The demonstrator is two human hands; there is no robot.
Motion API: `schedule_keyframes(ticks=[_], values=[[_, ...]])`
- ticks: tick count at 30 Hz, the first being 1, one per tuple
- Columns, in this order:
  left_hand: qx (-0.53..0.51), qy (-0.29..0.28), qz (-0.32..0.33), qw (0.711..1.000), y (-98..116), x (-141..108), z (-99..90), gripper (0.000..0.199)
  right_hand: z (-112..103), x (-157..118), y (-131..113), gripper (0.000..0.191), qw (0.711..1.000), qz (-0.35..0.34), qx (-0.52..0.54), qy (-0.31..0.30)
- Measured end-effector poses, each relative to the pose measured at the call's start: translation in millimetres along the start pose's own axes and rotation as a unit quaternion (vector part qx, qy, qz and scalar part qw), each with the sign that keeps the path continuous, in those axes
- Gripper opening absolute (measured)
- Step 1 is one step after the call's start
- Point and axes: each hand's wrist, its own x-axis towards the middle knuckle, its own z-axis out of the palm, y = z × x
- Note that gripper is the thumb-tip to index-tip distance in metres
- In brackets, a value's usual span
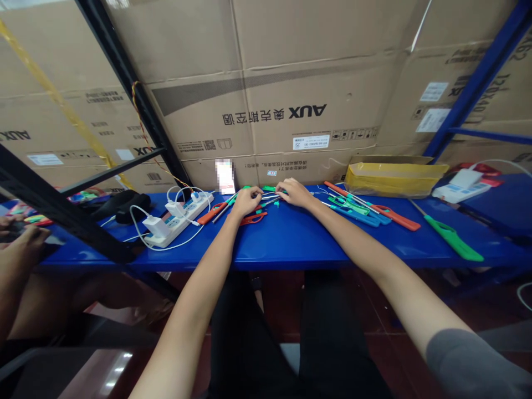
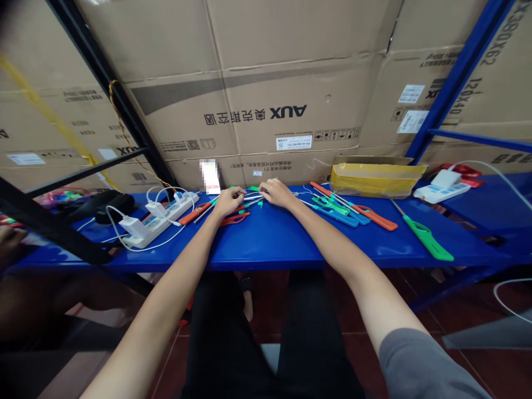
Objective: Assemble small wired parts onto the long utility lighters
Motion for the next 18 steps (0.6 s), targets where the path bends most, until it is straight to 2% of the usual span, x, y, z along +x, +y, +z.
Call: schedule_keyframes(ticks=[10, 18], values=[[0.017, -0.003, -0.004, 1.000, -1.2, 0.1, 0.2, 0.035, 1.0, 1.0, 1.5, 0.014, 1.000, -0.002, -0.005, 0.003], [-0.007, -0.019, -0.006, 1.000, -3.8, 1.0, -0.9, 0.039, -0.5, -1.1, 1.4, 0.014, 1.000, 0.000, -0.013, 0.008]])
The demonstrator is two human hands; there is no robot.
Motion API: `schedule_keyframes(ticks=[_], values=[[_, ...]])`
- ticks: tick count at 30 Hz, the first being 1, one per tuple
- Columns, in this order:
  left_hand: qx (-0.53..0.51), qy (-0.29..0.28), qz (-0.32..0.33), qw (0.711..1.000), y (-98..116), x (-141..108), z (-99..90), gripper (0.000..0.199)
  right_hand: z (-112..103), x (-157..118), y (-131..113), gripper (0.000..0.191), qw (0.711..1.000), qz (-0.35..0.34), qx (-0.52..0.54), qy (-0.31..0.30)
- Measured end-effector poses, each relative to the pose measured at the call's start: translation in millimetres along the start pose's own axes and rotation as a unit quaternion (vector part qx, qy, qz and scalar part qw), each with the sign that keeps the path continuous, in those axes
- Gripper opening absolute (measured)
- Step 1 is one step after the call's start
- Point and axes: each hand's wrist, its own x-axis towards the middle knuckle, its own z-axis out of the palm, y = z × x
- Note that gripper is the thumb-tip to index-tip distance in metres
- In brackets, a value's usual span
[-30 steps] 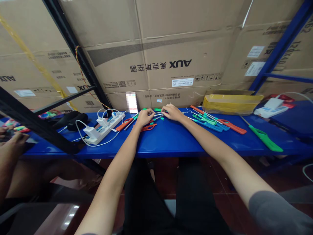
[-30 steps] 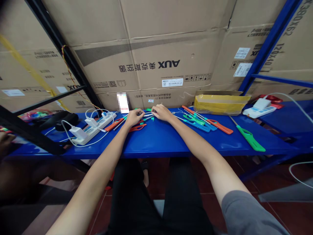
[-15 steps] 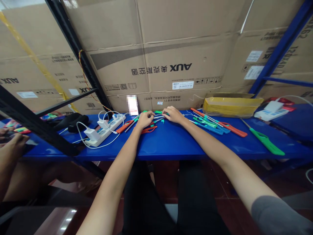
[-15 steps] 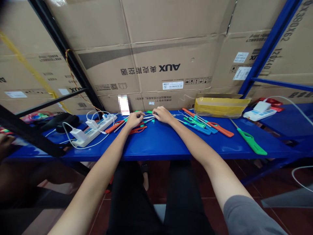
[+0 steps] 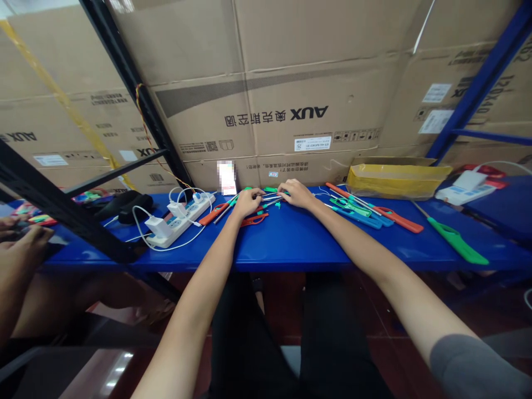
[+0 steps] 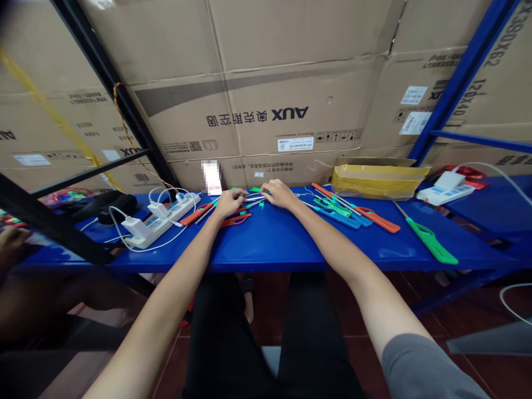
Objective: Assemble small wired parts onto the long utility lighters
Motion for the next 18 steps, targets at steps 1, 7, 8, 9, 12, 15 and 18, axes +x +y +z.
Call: schedule_keyframes(ticks=[1, 7, 8, 9, 12, 15, 18], values=[[-0.003, -0.001, -0.001, 1.000, 0.0, -0.2, -0.1, 0.039, 0.1, -0.1, -0.1, 0.014, 1.000, 0.000, -0.001, 0.000], [-0.010, 0.004, -0.002, 1.000, -1.4, -0.1, -0.3, 0.041, 1.5, 0.3, 0.3, 0.015, 1.000, -0.004, -0.004, 0.003], [-0.010, 0.005, -0.001, 1.000, -2.1, 0.2, -0.2, 0.041, 1.7, 0.4, 0.5, 0.015, 1.000, -0.005, -0.004, 0.003], [-0.008, 0.008, 0.000, 1.000, -2.8, 0.5, -0.1, 0.040, 1.9, 0.5, 0.8, 0.015, 1.000, -0.005, -0.003, 0.002], [-0.003, 0.017, 0.002, 1.000, -5.2, 1.5, 0.5, 0.037, 2.5, 1.0, 1.3, 0.014, 1.000, -0.002, -0.001, 0.001], [0.000, 0.023, 0.002, 1.000, -7.2, 2.2, 1.3, 0.036, 3.0, 1.3, 1.3, 0.015, 1.000, 0.000, 0.000, 0.001], [0.003, 0.024, 0.001, 1.000, -7.9, 2.4, 1.5, 0.037, 3.4, 1.5, 1.2, 0.015, 1.000, 0.000, 0.000, 0.002]])
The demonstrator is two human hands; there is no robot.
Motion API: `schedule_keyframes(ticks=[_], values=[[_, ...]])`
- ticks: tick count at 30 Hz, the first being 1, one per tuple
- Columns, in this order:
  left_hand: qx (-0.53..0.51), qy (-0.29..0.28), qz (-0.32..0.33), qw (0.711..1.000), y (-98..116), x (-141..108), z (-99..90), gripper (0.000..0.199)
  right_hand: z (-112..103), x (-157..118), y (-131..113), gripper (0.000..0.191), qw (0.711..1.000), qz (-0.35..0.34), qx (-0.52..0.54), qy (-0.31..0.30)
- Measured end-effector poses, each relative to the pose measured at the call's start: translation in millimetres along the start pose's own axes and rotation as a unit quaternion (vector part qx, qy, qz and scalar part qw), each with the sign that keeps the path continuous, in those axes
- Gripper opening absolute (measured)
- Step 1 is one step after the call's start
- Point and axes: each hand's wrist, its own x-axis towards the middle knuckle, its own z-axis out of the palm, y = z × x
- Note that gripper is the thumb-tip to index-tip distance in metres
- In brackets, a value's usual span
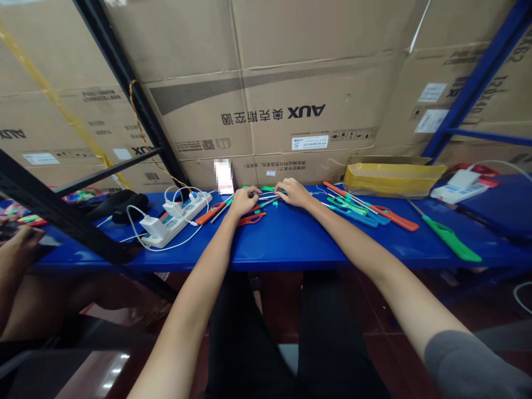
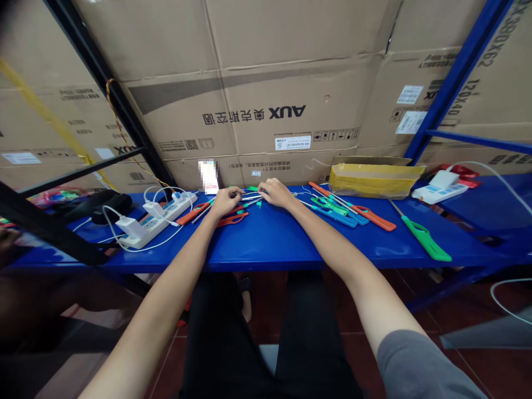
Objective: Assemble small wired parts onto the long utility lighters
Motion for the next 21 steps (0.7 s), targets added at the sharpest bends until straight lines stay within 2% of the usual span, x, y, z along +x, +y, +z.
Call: schedule_keyframes(ticks=[13, 21], values=[[0.026, 0.009, -0.011, 1.000, -0.1, 0.0, -2.4, 0.031, -1.4, 0.2, 1.3, 0.014, 1.000, 0.010, -0.006, -0.008], [-0.012, 0.021, -0.002, 1.000, 3.3, -1.5, -5.6, 0.027, -1.2, -0.3, 1.5, 0.015, 1.000, 0.014, -0.010, -0.007]])
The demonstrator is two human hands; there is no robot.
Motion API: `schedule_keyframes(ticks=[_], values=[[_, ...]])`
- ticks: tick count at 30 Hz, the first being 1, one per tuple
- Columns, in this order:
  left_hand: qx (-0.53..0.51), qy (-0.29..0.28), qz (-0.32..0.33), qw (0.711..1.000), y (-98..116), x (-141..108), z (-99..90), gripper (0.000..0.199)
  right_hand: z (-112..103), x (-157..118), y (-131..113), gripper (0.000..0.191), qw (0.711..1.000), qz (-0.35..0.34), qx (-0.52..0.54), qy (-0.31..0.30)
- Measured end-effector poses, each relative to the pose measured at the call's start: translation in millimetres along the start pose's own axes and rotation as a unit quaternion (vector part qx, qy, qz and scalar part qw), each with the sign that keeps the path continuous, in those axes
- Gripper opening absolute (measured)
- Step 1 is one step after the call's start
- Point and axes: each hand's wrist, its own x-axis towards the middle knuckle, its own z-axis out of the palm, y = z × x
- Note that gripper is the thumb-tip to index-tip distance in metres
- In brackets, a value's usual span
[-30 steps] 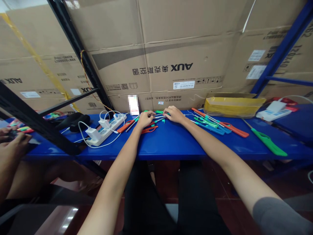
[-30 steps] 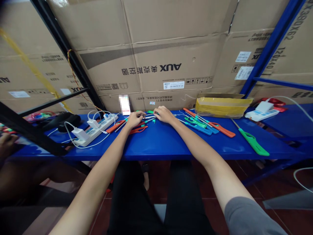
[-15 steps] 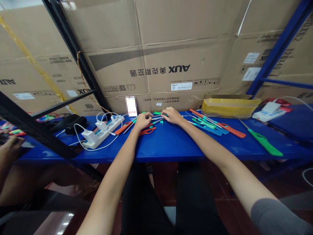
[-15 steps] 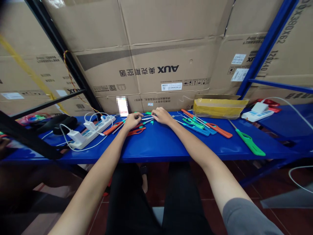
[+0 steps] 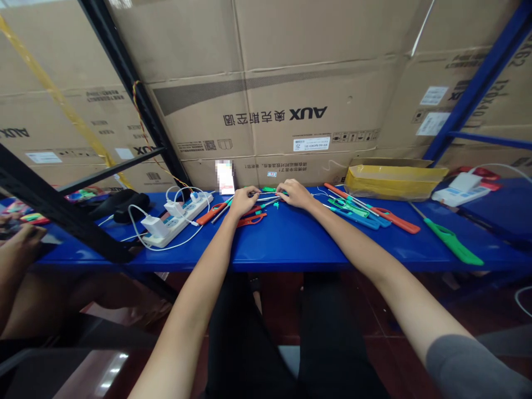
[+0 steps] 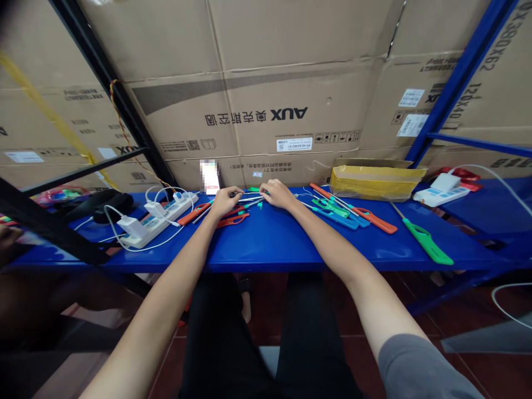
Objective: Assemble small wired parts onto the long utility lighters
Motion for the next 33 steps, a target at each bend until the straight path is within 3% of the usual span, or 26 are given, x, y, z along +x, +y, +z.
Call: schedule_keyframes(ticks=[33], values=[[-0.077, 0.004, -0.012, 0.997, 6.7, -0.7, -1.2, 0.023, -4.3, -1.4, -1.0, 0.022, 1.000, -0.005, -0.020, -0.009]])
